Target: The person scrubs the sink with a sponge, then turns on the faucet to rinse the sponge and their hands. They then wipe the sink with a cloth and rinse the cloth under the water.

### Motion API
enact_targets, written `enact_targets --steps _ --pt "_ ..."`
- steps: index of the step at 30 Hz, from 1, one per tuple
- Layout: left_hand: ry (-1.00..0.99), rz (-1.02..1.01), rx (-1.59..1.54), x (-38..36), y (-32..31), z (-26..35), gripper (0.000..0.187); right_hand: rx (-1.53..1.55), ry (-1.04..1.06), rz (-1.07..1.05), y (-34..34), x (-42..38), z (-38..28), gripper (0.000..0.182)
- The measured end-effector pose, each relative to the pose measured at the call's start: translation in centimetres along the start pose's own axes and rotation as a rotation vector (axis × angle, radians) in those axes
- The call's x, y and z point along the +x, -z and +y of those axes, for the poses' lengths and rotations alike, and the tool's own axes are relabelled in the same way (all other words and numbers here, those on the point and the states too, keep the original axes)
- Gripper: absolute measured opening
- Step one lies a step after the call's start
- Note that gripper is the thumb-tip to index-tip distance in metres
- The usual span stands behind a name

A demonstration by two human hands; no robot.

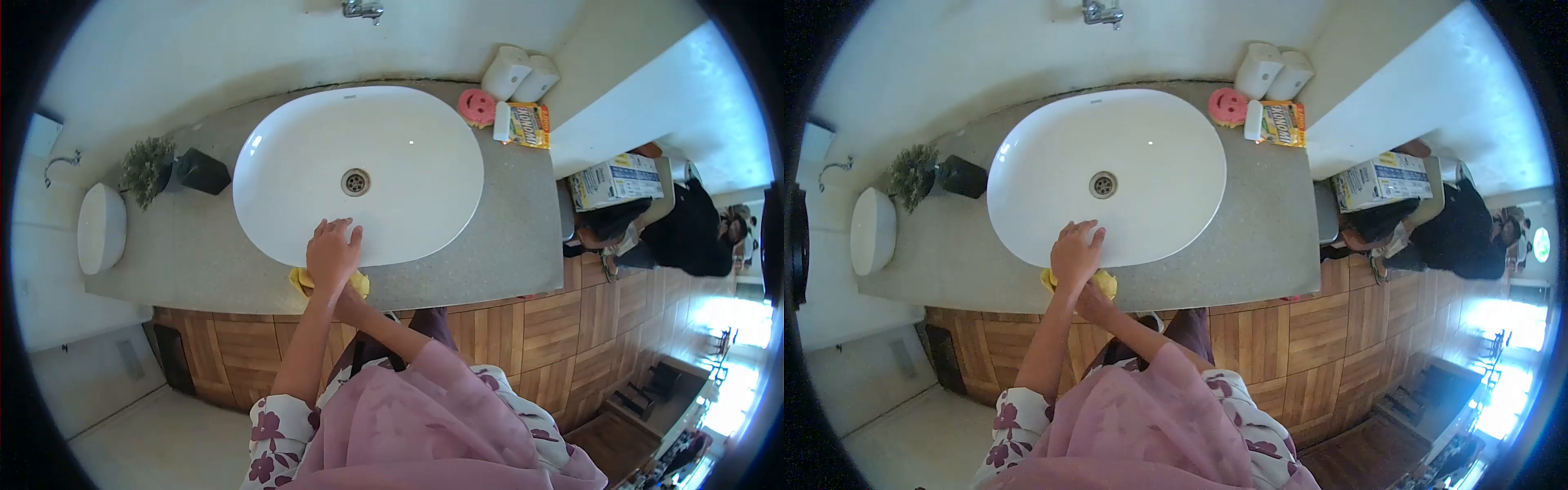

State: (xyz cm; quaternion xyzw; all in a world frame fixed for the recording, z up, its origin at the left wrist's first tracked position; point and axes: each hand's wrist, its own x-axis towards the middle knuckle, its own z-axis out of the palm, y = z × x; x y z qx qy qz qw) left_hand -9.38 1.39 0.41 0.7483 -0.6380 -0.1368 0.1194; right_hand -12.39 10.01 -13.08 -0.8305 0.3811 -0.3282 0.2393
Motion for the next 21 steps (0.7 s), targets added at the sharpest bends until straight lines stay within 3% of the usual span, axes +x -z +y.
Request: enact_targets --steps 2,4,8,12,21 --pt "0.030 -0.070 -0.011 0.1 0.2 0.4 0.034 -0.100 0.074 -0.336 4.3 -1.9 1.6 0.039" --pt "0.047 -0.113 -0.003 0.2 0.2 0.2 0.035 -0.101 -0.019 -0.303 7.8 -5.4 3.7 0.043" --pt "0.039 -0.128 -0.008 0.1 0.8 0.7 0.034 -0.215 -0.162 -0.088 19.3 -12.3 8.8 0.043" --pt "0.017 0.006 -0.027 0.0 0.3 0.7 0.028 -0.603 -0.295 0.109 28.8 -17.4 15.6 0.037" --pt "0.046 0.178 -0.052 0.2 -0.3 1.3 0.020 -0.718 -0.676 0.435 34.6 -10.4 27.9 0.045"
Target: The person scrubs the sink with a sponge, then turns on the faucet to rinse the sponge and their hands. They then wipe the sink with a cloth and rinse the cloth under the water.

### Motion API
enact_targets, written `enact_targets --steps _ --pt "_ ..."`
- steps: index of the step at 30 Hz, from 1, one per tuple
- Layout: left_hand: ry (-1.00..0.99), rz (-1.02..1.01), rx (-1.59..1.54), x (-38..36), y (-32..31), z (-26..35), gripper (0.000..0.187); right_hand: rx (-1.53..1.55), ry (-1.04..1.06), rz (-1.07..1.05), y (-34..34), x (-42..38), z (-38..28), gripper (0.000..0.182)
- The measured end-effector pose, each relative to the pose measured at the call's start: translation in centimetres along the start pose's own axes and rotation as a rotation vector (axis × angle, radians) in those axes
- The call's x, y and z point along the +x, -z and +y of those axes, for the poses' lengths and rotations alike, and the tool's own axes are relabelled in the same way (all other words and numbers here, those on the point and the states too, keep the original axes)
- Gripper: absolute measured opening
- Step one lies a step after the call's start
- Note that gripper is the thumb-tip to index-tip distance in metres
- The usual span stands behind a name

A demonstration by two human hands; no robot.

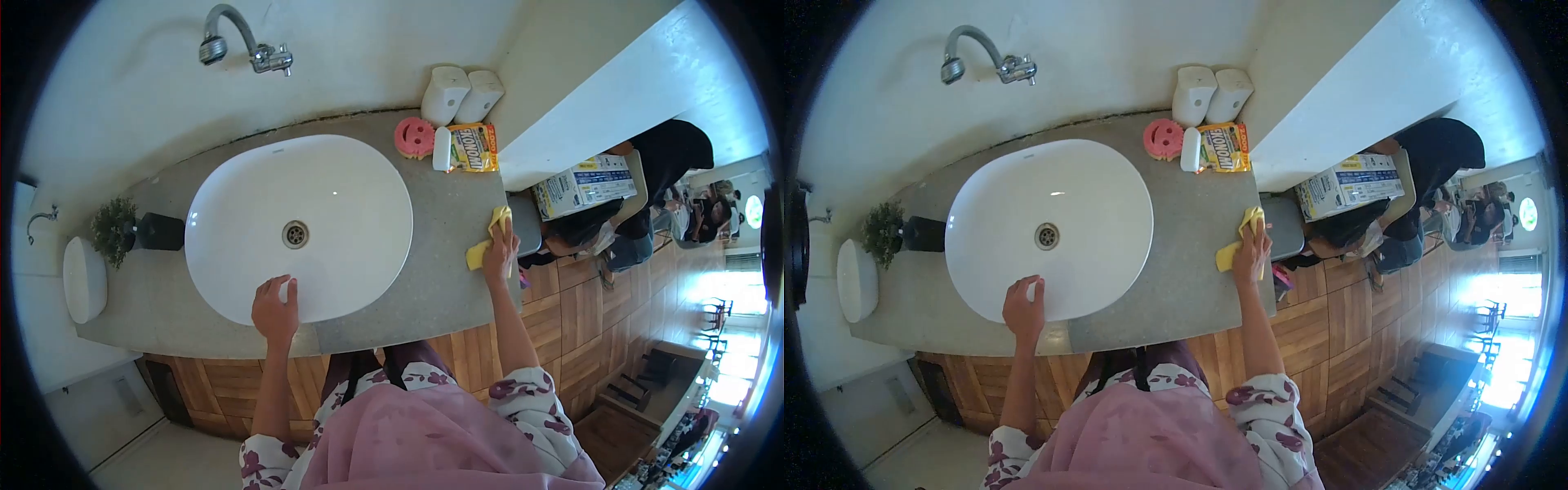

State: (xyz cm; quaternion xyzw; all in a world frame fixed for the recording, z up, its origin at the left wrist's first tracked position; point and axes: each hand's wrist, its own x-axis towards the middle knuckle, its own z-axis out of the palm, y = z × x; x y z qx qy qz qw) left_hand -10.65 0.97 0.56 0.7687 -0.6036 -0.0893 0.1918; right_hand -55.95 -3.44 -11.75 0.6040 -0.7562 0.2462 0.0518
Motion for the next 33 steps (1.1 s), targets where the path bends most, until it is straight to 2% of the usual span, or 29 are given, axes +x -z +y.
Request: enact_targets --steps 4,6,8,10,13,15,17,20,22,23,25,27,29,32,33 --pt "0.041 0.038 0.043 0.1 0.0 0.7 0.018 -0.067 -0.124 -0.012 -2.7 6.8 -2.1 0.047" --pt "0.071 0.037 0.027 0.1 -0.1 0.5 0.018 -0.033 -0.273 -0.088 -2.6 8.5 -4.1 0.050" --pt "0.089 0.037 0.028 0.1 0.0 0.8 0.019 -0.054 -0.224 -0.059 -3.9 7.6 -4.1 0.051" --pt "0.103 0.046 0.019 0.3 -0.1 0.9 0.019 0.039 -0.027 -0.117 -3.9 6.2 -4.6 0.050" --pt "0.110 0.062 0.006 0.1 -0.4 0.4 0.019 0.203 0.182 -0.091 -4.5 2.9 -7.7 0.046" --pt "0.117 0.080 0.034 0.1 -0.6 0.2 0.019 0.269 0.338 -0.171 -4.0 -0.4 -10.8 0.044" --pt "0.132 0.081 0.022 0.2 -0.3 0.4 0.019 0.332 0.486 -0.381 -5.4 -5.3 -11.9 0.039" --pt "0.164 0.068 0.017 0.2 -0.1 0.9 0.020 0.525 0.381 -0.404 0.6 -6.8 -14.6 0.033" --pt "0.179 0.050 0.028 0.1 0.2 0.9 0.021 0.621 0.578 -0.596 2.8 -6.5 -12.7 0.029" --pt "0.174 0.040 0.031 0.2 0.2 0.9 0.021 0.626 0.585 -0.595 3.0 -5.8 -11.4 0.029" --pt "0.186 0.040 0.034 0.1 0.0 0.8 0.021 0.665 0.704 -0.944 2.9 -3.8 -8.4 0.035" --pt "0.181 0.097 0.016 0.1 -0.3 0.5 0.021 0.601 0.473 -0.773 1.2 -0.3 -7.3 0.036" --pt "0.209 0.097 0.017 0.2 0.0 0.7 0.021 0.621 0.342 -0.457 0.3 4.8 -9.5 0.037" --pt "0.224 0.113 0.031 0.1 0.0 0.8 0.021 0.508 0.366 -0.413 -2.4 7.4 -12.6 0.039" --pt "0.215 0.123 0.044 0.0 -0.1 0.6 0.020 0.332 0.415 -0.379 -3.4 6.7 -13.3 0.040"
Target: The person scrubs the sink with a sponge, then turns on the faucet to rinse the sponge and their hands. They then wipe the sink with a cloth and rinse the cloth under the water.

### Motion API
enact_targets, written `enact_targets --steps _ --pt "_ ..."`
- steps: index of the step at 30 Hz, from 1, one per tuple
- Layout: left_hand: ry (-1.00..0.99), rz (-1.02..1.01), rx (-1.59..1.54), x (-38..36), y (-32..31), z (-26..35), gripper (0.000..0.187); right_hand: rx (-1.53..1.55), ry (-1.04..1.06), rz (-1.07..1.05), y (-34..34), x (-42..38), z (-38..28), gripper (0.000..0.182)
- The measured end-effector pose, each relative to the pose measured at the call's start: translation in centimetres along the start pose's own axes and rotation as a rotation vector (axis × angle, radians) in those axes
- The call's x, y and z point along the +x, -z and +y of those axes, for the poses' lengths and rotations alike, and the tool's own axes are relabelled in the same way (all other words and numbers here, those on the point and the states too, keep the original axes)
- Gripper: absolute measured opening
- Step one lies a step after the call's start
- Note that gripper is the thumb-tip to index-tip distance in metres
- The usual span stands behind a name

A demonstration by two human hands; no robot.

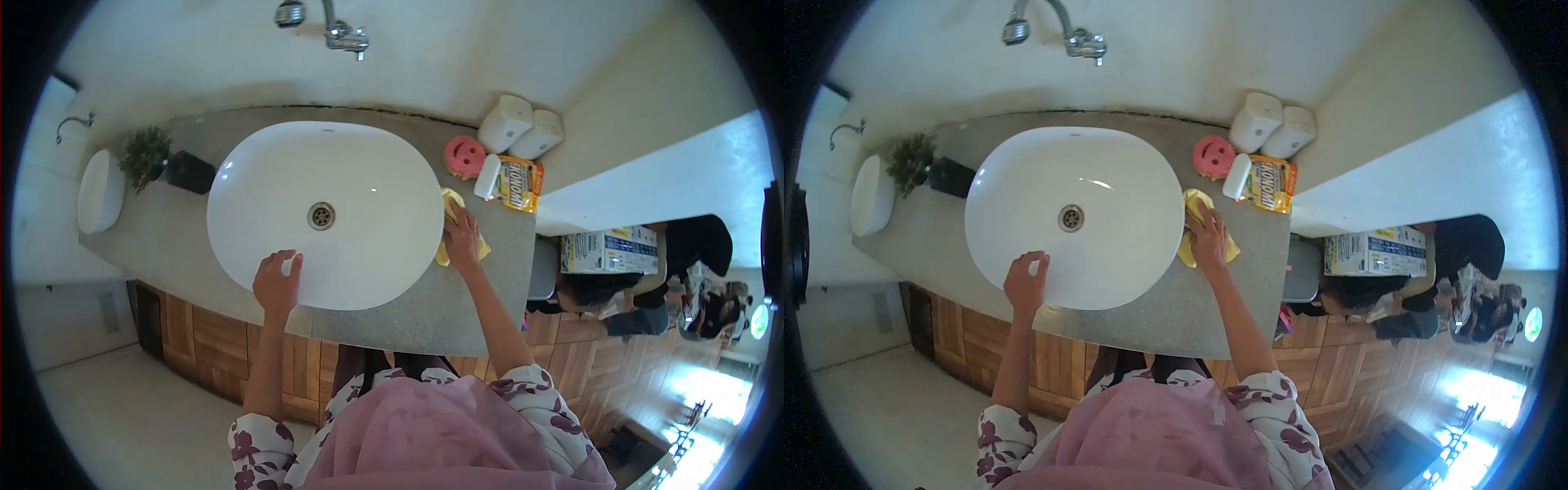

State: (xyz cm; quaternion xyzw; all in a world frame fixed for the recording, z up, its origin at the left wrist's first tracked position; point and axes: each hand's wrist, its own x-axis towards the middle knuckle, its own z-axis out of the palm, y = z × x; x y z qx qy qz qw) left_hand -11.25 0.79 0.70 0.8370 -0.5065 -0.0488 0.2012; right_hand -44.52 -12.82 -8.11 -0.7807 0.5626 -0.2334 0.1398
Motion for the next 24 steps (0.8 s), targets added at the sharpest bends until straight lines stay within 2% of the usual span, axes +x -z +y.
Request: enact_targets --steps 1,3,7,9,10,12,14,16,18,20,22,24 --pt "0.018 0.009 0.009 0.0 0.1 -0.1 0.020 -0.182 0.015 -0.005 -1.5 -0.4 -0.2 0.040" --pt "-0.003 0.018 -0.036 0.1 0.0 -0.1 0.019 -0.177 0.009 0.006 -2.5 -2.0 -0.9 0.040" --pt "0.022 0.063 -0.073 0.1 -0.2 -0.4 0.018 -0.184 -0.009 -0.127 -1.5 -8.2 -2.9 0.036" --pt "0.013 0.086 -0.101 0.0 -0.2 -0.6 0.017 0.008 0.015 -0.106 -0.3 -10.9 -4.4 0.034" --pt "0.008 0.064 -0.107 0.1 0.0 -0.5 0.017 0.008 0.026 -0.107 -0.1 -12.2 -4.6 0.034" --pt "-0.012 0.027 -0.105 0.2 0.3 -0.5 0.018 0.311 -0.027 -0.164 0.4 -13.9 -4.0 0.033" --pt "-0.021 0.022 -0.107 0.2 0.3 -0.6 0.018 0.881 -0.880 -0.118 1.7 -14.0 -4.0 0.035" --pt "-0.048 -0.006 -0.148 0.2 0.2 -0.9 0.020 1.141 -0.822 0.196 5.5 -11.7 -6.4 0.034" --pt "-0.087 -0.017 -0.211 0.1 0.4 -1.2 0.020 1.074 -0.698 0.272 10.8 -7.5 -11.7 0.031" --pt "-0.131 -0.026 -0.282 0.4 0.6 -1.6 0.020 1.047 -0.563 0.325 12.1 -3.5 -16.0 0.033" --pt "-0.202 -0.047 -0.523 1.2 0.9 -2.5 0.019 0.885 -0.343 0.153 10.4 0.9 -17.3 0.034" --pt "-0.230 -0.011 -0.442 2.5 2.1 -4.0 0.020 0.615 0.014 0.155 4.6 5.8 -15.3 0.035"
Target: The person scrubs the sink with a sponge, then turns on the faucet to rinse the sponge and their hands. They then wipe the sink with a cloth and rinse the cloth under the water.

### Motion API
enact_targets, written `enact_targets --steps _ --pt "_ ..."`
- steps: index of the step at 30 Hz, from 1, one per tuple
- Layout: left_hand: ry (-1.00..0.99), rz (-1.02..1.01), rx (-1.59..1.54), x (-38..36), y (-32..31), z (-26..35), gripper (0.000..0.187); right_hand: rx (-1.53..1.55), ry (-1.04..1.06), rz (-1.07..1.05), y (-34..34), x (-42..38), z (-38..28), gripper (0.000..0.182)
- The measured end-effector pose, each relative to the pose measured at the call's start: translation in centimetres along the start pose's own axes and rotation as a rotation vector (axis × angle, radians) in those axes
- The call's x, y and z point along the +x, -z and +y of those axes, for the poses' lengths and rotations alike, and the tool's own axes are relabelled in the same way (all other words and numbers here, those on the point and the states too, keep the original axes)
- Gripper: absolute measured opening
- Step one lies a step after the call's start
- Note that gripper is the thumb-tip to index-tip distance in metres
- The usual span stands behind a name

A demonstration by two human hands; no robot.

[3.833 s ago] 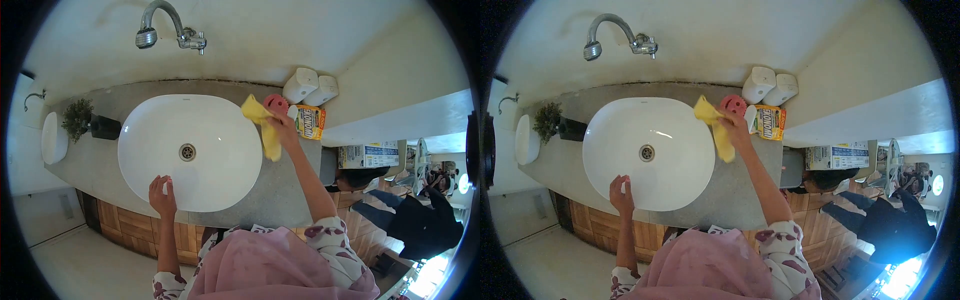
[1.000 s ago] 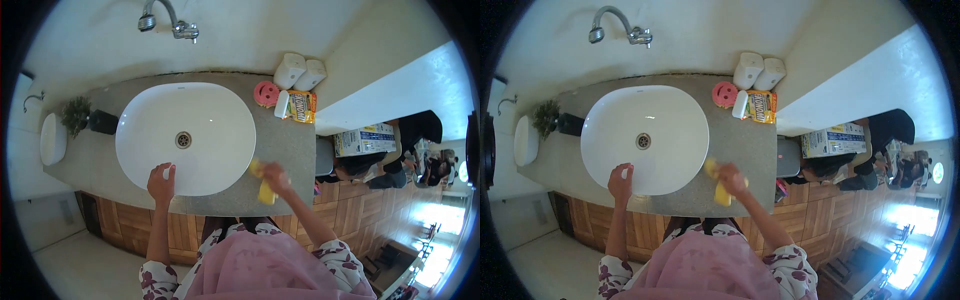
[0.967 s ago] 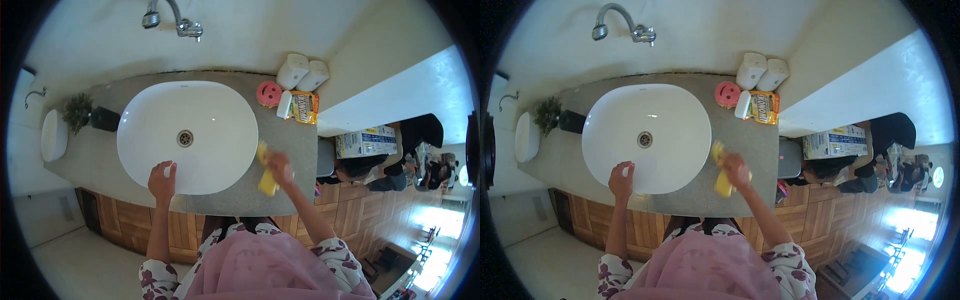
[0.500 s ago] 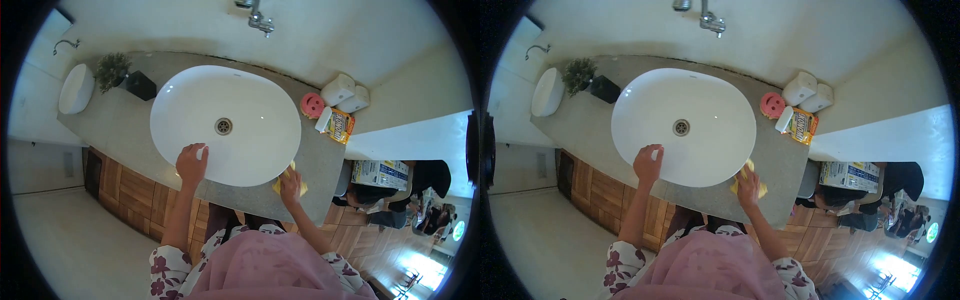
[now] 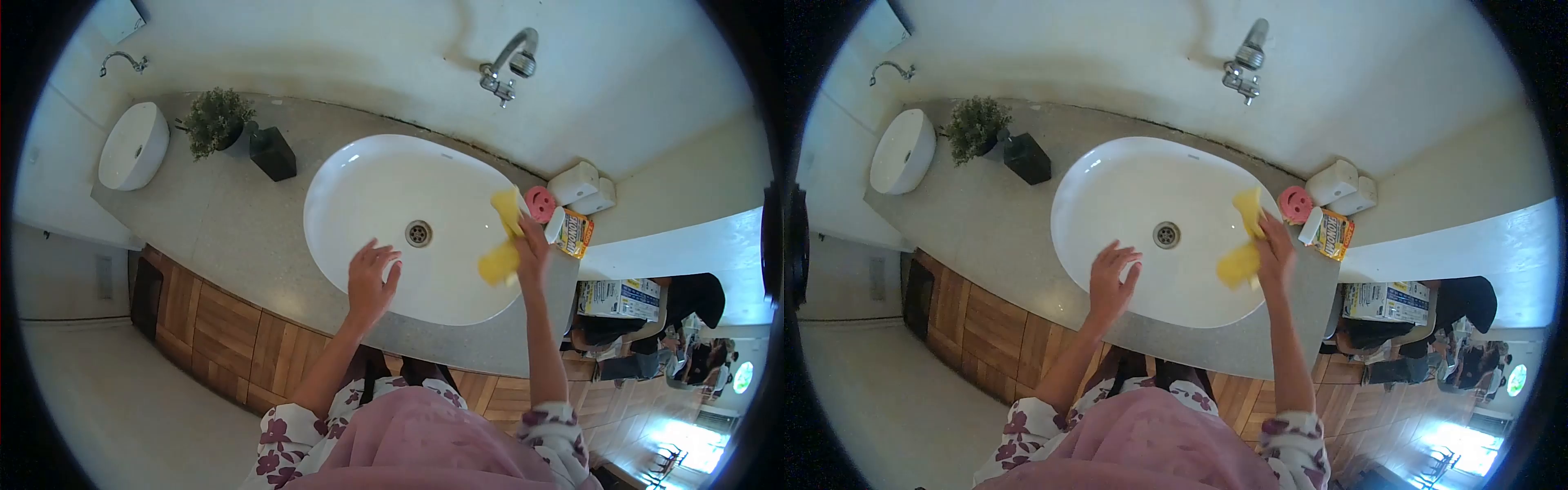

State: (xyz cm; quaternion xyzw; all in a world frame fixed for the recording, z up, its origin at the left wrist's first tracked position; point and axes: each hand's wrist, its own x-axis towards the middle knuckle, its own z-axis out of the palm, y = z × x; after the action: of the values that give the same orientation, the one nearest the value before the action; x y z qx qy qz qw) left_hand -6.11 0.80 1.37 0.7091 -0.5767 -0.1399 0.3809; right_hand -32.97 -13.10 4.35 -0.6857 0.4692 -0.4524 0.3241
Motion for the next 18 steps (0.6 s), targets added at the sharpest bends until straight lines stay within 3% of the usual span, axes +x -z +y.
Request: enact_targets --steps 2,4,5,7,9,11,13,15,18 --pt "-0.034 0.017 0.086 1.4 1.8 -1.8 0.021 -0.289 0.032 0.016 -4.7 4.0 0.3 0.038" --pt "0.026 0.195 0.259 3.2 3.6 -4.3 0.036 -0.332 0.134 0.106 -9.6 6.8 5.9 0.048" --pt "0.023 0.194 0.258 3.9 4.1 -5.7 0.036 -0.333 0.133 0.109 -11.6 7.4 6.4 0.048" --pt "0.194 0.342 0.120 5.0 4.3 -9.0 0.052 -0.514 0.069 0.339 -16.6 7.7 6.1 0.062" --pt "0.274 0.302 0.044 5.1 4.1 -10.7 0.059 -0.550 0.055 0.409 -20.8 7.9 5.1 0.068" --pt "0.494 0.241 -0.259 5.2 3.5 -10.9 0.059 -0.322 0.007 0.315 -25.4 8.2 3.0 0.065" --pt "0.452 0.232 -0.272 5.2 3.6 -10.9 0.057 -0.292 0.156 0.199 -30.9 7.8 1.3 0.062" --pt "0.451 0.221 -0.364 5.2 3.8 -11.0 0.059 -0.199 0.155 0.097 -34.6 5.6 -3.2 0.057" --pt "0.506 0.248 -0.411 5.3 3.8 -10.7 0.054 -0.057 0.169 -0.113 -34.7 1.4 -4.7 0.047"
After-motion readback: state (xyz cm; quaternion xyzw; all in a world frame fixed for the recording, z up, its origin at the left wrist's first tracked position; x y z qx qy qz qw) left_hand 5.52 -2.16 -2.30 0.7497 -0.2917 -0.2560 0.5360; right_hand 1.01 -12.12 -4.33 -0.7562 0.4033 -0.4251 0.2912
